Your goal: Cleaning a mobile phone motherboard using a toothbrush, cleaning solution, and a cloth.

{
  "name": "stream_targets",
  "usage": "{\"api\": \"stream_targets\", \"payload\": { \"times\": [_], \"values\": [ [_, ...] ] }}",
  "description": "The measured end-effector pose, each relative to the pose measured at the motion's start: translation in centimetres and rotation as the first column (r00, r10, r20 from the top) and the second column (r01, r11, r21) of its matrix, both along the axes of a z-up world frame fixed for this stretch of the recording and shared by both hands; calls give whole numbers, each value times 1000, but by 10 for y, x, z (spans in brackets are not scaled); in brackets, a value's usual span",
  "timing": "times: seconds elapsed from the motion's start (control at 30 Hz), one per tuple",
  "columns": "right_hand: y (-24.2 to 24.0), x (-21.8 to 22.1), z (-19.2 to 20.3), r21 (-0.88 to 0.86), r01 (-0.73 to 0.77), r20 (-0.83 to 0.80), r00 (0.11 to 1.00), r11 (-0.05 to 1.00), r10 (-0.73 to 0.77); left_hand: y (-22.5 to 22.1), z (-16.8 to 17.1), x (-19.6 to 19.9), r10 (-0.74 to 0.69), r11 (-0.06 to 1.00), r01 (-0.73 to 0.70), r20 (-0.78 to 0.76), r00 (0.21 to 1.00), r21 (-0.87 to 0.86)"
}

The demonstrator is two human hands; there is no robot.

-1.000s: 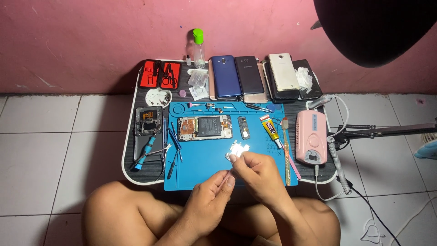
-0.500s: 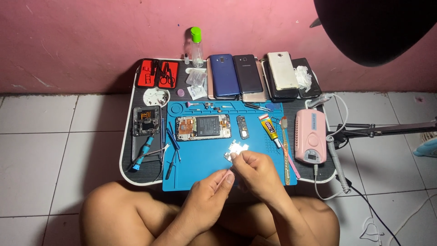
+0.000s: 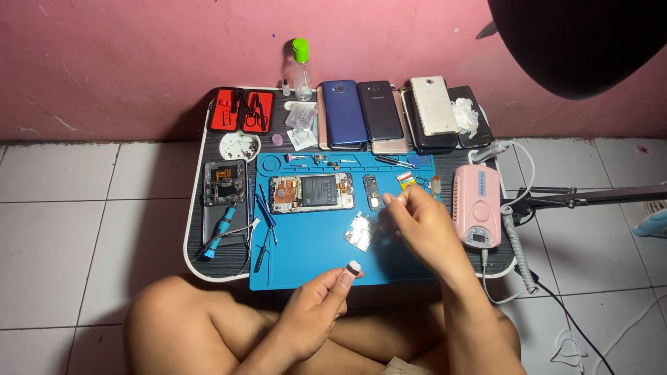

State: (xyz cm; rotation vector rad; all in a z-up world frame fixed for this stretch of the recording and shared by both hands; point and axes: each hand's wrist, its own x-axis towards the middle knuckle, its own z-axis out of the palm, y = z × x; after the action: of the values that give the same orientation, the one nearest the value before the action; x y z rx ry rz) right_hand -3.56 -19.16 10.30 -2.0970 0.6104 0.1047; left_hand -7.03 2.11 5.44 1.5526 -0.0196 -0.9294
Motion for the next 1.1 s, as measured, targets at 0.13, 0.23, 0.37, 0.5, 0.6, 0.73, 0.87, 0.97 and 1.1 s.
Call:
{"api": "stream_targets", "payload": {
  "times": [0.13, 0.23, 0.37, 0.5, 0.6, 0.73, 0.87, 0.97, 1.1],
  "values": [
    [-7, 33, -18, -155, -96, 69, 992, 983, 107, 7, 13, 7, -41, 992, 38, 24, 999, 119],
    [-12, 57, -32, -380, -195, 241, 923, 904, 300, 17, 21, 12, -12, 997, 8, 45, 999, 76],
    [-20, 84, -32, -462, -276, 280, 856, 842, 434, 30, 32, 20, 3, 989, -7, 24, 1000, 146],
    [-25, 112, -50, -504, -356, 368, 736, 787, 568, 38, 26, 22, 41, 992, -41, 0, 999, 118],
    [-25, 125, -64, -630, -383, 242, 729, 675, 640, 38, 25, 23, 54, 994, -51, -22, 998, 100],
    [-25, 131, -69, -683, -362, 157, 775, 635, 612, 38, 16, 26, 98, 995, -97, -28, 995, 33],
    [-25, 134, -77, -727, -371, 160, 727, 578, 668, 38, 1, 29, 173, 981, -183, -130, 976, -67],
    [-23, 133, -76, -727, -392, 128, 729, 564, 672, 34, -10, 28, 233, 961, -258, -212, 949, -100],
    [-24, 134, -81, -712, -420, 101, 733, 564, 673, 32, 10, 31, 266, 959, -281, -211, 941, -46]
  ]
}}
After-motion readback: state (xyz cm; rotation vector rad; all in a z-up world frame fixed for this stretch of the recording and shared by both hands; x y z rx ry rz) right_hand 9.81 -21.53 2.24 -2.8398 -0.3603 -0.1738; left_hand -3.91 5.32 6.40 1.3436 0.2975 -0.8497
